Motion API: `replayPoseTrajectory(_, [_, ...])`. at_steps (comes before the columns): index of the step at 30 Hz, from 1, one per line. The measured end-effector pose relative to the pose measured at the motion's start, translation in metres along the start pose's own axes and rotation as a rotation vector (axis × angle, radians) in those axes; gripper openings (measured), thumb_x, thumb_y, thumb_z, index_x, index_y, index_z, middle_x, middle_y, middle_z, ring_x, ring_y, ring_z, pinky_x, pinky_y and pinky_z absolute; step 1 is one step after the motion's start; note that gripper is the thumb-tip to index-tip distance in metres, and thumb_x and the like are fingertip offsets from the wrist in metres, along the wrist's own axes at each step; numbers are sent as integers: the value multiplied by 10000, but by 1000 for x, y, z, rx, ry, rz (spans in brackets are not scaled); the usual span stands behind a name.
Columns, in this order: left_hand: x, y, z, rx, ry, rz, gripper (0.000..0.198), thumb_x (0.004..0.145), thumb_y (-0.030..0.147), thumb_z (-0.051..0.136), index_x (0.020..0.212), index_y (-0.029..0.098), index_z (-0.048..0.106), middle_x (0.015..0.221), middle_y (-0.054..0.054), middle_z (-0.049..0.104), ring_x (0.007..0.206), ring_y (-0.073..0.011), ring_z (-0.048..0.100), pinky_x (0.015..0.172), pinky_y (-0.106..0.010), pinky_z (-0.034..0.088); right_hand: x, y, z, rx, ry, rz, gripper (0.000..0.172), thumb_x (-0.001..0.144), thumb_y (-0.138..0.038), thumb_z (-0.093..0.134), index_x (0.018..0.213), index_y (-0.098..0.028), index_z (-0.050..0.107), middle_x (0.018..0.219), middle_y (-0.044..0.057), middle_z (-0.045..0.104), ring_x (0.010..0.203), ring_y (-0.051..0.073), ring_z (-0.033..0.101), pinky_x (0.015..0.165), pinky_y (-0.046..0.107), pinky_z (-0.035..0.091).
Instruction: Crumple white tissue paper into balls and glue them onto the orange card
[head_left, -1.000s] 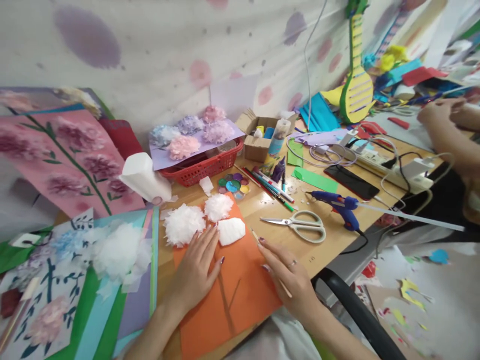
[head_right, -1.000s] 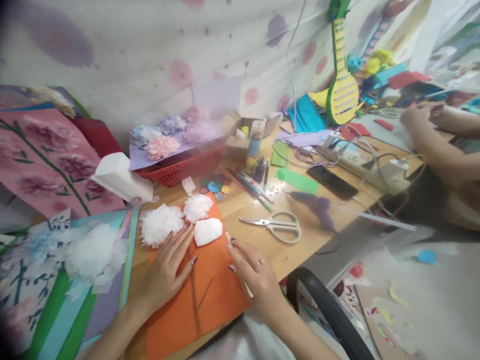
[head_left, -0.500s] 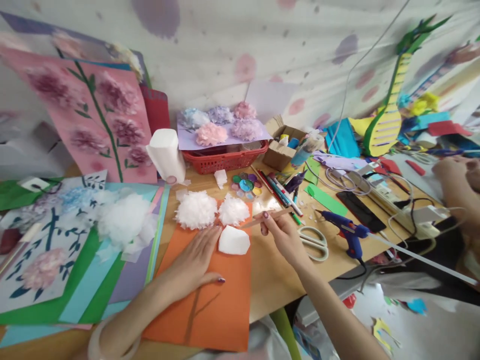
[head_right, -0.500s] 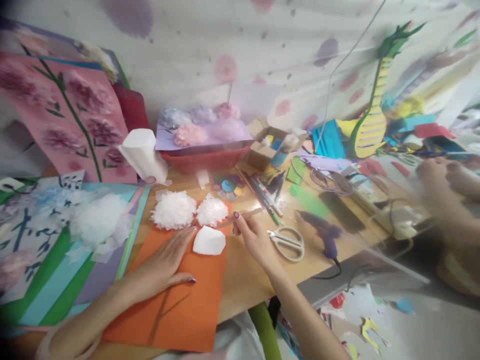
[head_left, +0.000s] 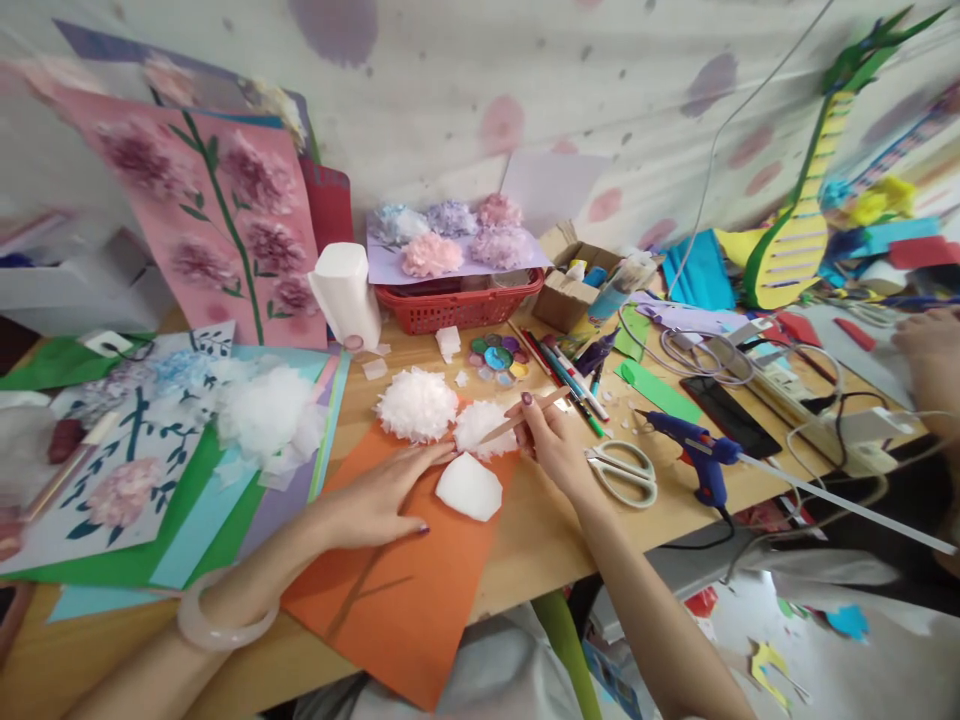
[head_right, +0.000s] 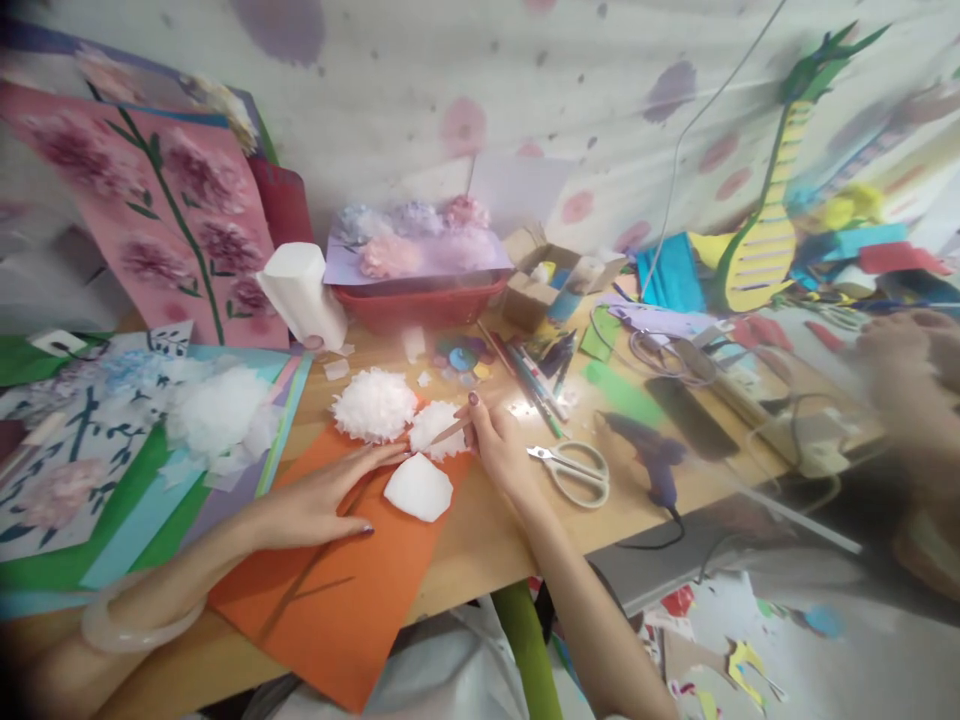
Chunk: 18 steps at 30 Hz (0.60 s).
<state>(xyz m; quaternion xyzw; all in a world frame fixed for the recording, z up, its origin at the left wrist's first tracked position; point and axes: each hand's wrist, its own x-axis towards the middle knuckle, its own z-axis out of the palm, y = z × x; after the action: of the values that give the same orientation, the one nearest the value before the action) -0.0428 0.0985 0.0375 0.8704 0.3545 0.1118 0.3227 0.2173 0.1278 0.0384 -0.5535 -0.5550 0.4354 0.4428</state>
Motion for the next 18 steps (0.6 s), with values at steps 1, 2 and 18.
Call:
replayPoseTrajectory(1, [-1,8,6,51,78,-31,712,871,231,651,1503,291,330,1498,-113,510,1370,-288,500,1086,-480,469,0,4,2,-8,3,-13,586,938,-702,400,697,-195,569,506,-49,436,427,105,395,421,242,302])
replayPoseTrajectory(2, [-2,16,14,123,177,-55,562,914,251,596,1448,256,418,1424,-123,568,1322,-288,540,1070,-476,477,-1,7,3,-13,-3,-26,572,941,-696,402,688,-203,544,518,-50,430,439,106,393,430,244,306])
replayPoseTrajectory(18, [-6,55,89,604,379,45,643,996,557,373,1417,90,511,1425,-135,586,1329,-275,474,1156,-410,255,-16,-1,7,-202,-64,-60,428,1030,-494,390,716,-217,484,614,-31,503,531,123,449,577,265,395])
